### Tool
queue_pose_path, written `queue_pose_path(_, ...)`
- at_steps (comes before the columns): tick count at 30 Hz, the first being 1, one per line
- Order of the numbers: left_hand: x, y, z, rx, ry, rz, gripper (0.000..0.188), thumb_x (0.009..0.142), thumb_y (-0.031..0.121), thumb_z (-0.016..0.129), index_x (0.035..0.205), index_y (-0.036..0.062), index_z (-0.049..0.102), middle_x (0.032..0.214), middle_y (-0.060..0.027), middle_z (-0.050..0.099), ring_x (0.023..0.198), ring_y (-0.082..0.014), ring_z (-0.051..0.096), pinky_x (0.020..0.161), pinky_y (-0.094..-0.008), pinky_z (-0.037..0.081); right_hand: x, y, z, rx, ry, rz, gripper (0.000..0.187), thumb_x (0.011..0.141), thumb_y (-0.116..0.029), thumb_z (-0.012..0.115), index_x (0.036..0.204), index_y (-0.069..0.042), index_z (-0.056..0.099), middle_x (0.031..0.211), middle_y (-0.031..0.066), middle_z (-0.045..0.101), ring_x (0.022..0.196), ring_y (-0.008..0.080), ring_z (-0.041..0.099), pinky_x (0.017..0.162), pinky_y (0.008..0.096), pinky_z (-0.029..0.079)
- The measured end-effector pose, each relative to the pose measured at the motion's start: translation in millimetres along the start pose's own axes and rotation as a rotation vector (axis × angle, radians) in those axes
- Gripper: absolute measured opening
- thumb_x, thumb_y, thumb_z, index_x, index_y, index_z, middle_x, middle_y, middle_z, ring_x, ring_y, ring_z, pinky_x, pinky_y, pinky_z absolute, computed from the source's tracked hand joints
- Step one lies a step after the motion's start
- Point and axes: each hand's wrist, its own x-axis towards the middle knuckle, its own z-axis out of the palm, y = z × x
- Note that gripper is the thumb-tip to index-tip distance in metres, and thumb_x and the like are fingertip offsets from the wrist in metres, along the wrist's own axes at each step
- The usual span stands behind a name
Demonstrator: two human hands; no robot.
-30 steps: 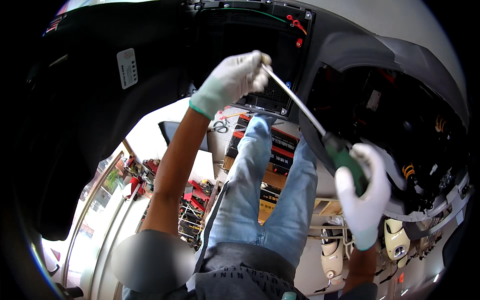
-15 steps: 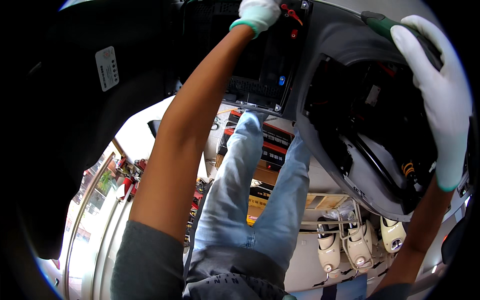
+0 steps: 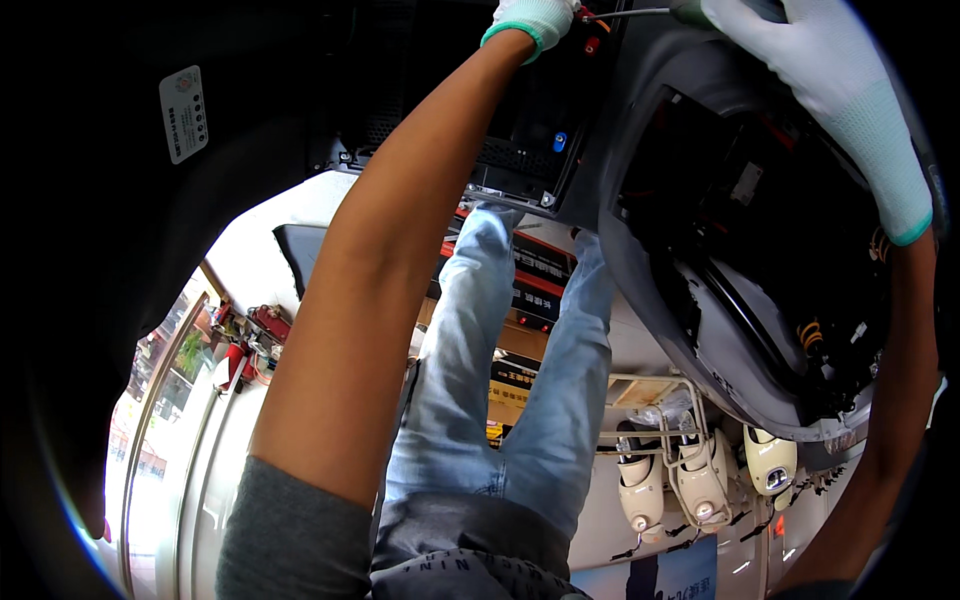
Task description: The person uses a screwdriver to remove screws from a black plastic cover on a scooter. They then detach the cover, revealing the internal wiring and battery compartment, and set the cover aside.
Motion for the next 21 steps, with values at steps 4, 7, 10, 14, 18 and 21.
queue_pose_path(4,0,-2,2,-0.065,0.011,-0.041,0.025,0.082,0.025,0.055,0.072,0.0093,0.072,0.069,-0.0174,0.064,0.066,-0.0309,0.063,0.065,-0.04,0.048,-5,0,10,-0.083,0.084,0.018,0.026,0.077,-0.024,0.065,0.076,0.002,0.063,0.071,0.0172,0.06,0.072,0.0324,0.059,0.067,0.0411,0.046)
queue_pose_path(7,1,-2,1,-0.077,0.002,-0.044,0.026,0.082,0.025,0.055,0.071,0.0088,0.072,0.067,-0.0173,0.063,0.064,-0.0308,0.062,0.063,-0.0403,0.047,-11,8,21,-0.044,0.197,-0.023,0.027,0.078,-0.025,0.065,0.074,0.002,0.062,0.069,0.0167,0.059,0.071,0.0316,0.058,0.065,0.0406,0.045)
queue_pose_path(10,0,0,-4,-0.074,-0.013,-0.057,0.026,0.082,0.026,0.056,0.072,0.0085,0.071,0.068,-0.0176,0.063,0.063,-0.0309,0.062,0.062,-0.0404,0.047,-11,7,23,-0.014,0.196,0.003,0.027,0.078,-0.023,0.065,0.072,0.002,0.061,0.064,0.0153,0.057,0.063,0.0284,0.057,0.059,0.0385,0.044)
queue_pose_path(14,1,1,-4,-0.022,-0.037,-0.051,0.025,0.082,0.026,0.056,0.073,0.0088,0.072,0.07,-0.0173,0.064,0.064,-0.0305,0.063,0.063,-0.0395,0.047,-13,-10,17,-0.022,0.087,0.124,0.025,0.079,-0.02,0.065,0.07,0.003,0.059,0.057,0.0128,0.052,0.052,0.0234,0.052,0.051,0.0354,0.041)
queue_pose_path(18,2,-5,2,-0.11,0.01,-0.05,0.025,0.083,0.026,0.056,0.076,0.0086,0.073,0.073,-0.0164,0.066,0.068,-0.0294,0.064,0.064,-0.0382,0.048,-13,-10,15,-0.011,0.058,0.12,0.023,0.08,-0.018,0.064,0.068,0.002,0.059,0.056,0.0126,0.052,0.05,0.0229,0.051,0.05,0.0349,0.041)
queue_pose_path(21,4,-5,3,-0.102,-0.015,-0.065,0.025,0.083,0.025,0.055,0.078,0.0087,0.073,0.074,-0.0164,0.066,0.071,-0.029,0.065,0.066,-0.0381,0.049,-15,-11,16,-0.056,0.095,0.049,0.02,0.079,-0.015,0.063,0.069,0.001,0.058,0.062,0.0134,0.055,0.054,0.0246,0.055,0.052,0.035,0.042)
